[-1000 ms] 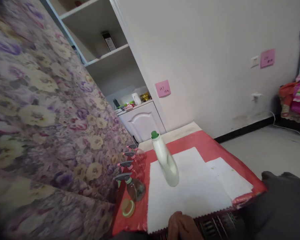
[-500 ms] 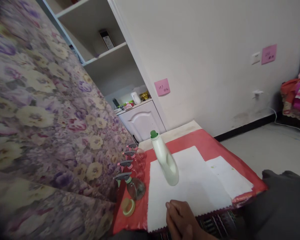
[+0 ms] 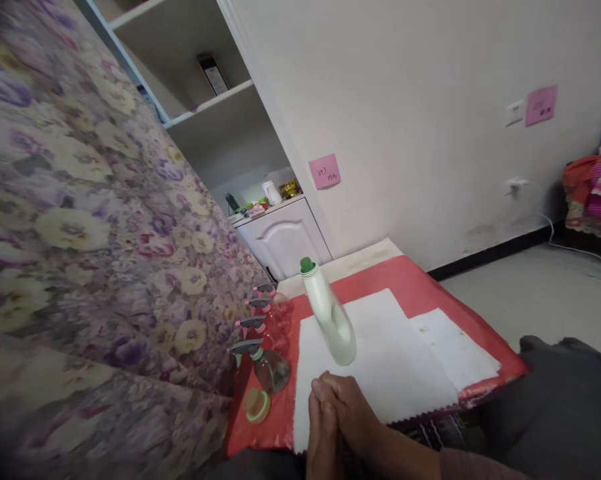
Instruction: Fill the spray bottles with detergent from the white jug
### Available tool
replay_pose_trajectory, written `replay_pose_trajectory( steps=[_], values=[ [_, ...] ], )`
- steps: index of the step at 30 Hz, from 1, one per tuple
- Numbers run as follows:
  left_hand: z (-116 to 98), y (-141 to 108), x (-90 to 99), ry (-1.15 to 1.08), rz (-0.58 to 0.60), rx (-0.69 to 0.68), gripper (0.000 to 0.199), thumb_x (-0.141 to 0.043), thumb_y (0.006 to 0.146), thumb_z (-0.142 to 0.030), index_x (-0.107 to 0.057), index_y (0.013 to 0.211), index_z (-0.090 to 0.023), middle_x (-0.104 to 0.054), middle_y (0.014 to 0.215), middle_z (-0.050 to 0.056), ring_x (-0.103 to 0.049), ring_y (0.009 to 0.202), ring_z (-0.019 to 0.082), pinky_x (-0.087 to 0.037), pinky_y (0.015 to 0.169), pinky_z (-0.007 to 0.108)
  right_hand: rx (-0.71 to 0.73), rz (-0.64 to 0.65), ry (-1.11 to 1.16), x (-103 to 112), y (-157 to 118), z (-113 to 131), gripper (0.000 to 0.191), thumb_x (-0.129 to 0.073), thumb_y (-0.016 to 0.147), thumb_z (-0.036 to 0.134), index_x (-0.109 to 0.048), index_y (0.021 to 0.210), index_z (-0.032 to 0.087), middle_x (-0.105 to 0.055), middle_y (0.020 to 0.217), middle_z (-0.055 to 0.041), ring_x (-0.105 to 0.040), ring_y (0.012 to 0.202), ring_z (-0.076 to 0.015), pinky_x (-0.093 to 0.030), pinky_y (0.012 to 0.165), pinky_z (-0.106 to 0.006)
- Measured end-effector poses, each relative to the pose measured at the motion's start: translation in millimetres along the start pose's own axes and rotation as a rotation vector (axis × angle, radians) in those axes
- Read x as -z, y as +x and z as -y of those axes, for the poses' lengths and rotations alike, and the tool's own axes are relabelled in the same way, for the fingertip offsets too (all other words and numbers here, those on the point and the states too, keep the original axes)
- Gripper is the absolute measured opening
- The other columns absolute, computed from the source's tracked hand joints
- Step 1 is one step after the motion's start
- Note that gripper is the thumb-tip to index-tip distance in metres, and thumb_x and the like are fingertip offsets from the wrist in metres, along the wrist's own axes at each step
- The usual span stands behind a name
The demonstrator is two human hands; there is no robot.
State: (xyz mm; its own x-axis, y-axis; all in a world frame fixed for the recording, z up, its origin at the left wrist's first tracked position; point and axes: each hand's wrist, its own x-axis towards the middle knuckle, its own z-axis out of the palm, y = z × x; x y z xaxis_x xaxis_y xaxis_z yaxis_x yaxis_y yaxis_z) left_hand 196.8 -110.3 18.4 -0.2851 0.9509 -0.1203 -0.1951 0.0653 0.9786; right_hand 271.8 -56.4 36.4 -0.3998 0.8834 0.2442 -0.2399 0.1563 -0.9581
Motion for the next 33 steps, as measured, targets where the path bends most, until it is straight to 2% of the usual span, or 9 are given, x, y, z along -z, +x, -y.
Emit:
replay_pose_trajectory(
  steps=[2, 6, 8, 12, 20, 33],
  values=[
    [-11.5, 6.7, 4.2, 0.042, -0.045, -0.090, 0.053, -0.054, 0.084, -0.062, -0.061, 0.117, -0.022, -0.063, 0.126, 0.009, -0.052, 0.126, 0.027, -0.045, 0.101, 0.036, 0.027, 0.038, 0.015, 3.9, 4.7, 12.5, 0.057, -0.038, 0.091, 0.066, -0.042, 0.057, 0.021, -0.037, 0.049, 0.0064, -0.033, 0.047, -0.0095, -0.029, 0.049, -0.025],
    [-44.5, 11.0, 13.7, 0.078, -0.044, -0.252, 0.060, -0.046, 0.081, -0.072, -0.068, 0.093, -0.018, -0.072, 0.098, 0.010, -0.064, 0.099, 0.026, -0.048, 0.092, 0.039, 0.034, 0.062, 0.058, 10.0, 11.5, 31.4, 0.066, -0.032, 0.090, 0.072, -0.043, 0.049, 0.021, -0.032, 0.036, 0.0077, -0.029, 0.036, -0.0073, -0.026, 0.043, -0.024],
    [-60.7, 9.9, 17.2, 0.093, -0.076, -0.268, 0.062, -0.040, 0.083, -0.074, -0.068, 0.081, -0.019, -0.070, 0.085, 0.008, -0.064, 0.090, 0.024, -0.046, 0.092, 0.038, 0.024, 0.058, 0.058, 12.0, 14.0, 35.8, 0.069, -0.027, 0.089, 0.075, -0.044, 0.049, 0.021, -0.031, 0.034, 0.0079, -0.028, 0.033, -0.0068, -0.025, 0.041, -0.023],
    [-80.0, 10.7, 21.0, 0.201, -0.052, -0.271, 0.072, -0.025, 0.084, -0.076, -0.063, 0.064, -0.020, -0.064, 0.070, 0.006, -0.060, 0.079, 0.024, -0.045, 0.083, 0.037, -0.044, 0.083, 0.072, 16.1, 17.9, 35.6, 0.074, -0.016, 0.086, 0.081, -0.044, 0.051, 0.022, -0.030, 0.030, 0.0082, -0.026, 0.028, -0.0067, -0.021, 0.037, -0.023],
    [-76.4, 23.2, 27.0, 0.341, -0.024, -0.208, 0.079, -0.012, 0.084, -0.077, -0.061, 0.058, -0.021, -0.062, 0.066, 0.004, -0.056, 0.074, 0.021, -0.041, 0.078, 0.032, -0.133, 0.070, 0.020, 25.0, 24.6, 26.0, 0.077, -0.013, 0.085, 0.082, -0.043, 0.049, 0.021, -0.030, 0.031, 0.0076, -0.027, 0.029, -0.0065, -0.022, 0.037, -0.021],
    [-73.0, 31.0, 33.5, 0.293, 0.006, -0.212, 0.079, -0.012, 0.086, -0.075, -0.062, 0.057, -0.020, -0.061, 0.064, 0.005, -0.055, 0.070, 0.021, -0.042, 0.074, 0.034, -0.171, 0.057, 0.008, 30.0, 30.4, 16.1, 0.077, -0.012, 0.084, 0.082, -0.043, 0.049, 0.021, -0.031, 0.030, 0.0078, -0.027, 0.029, -0.0065, -0.022, 0.036, -0.021]
  ],
)
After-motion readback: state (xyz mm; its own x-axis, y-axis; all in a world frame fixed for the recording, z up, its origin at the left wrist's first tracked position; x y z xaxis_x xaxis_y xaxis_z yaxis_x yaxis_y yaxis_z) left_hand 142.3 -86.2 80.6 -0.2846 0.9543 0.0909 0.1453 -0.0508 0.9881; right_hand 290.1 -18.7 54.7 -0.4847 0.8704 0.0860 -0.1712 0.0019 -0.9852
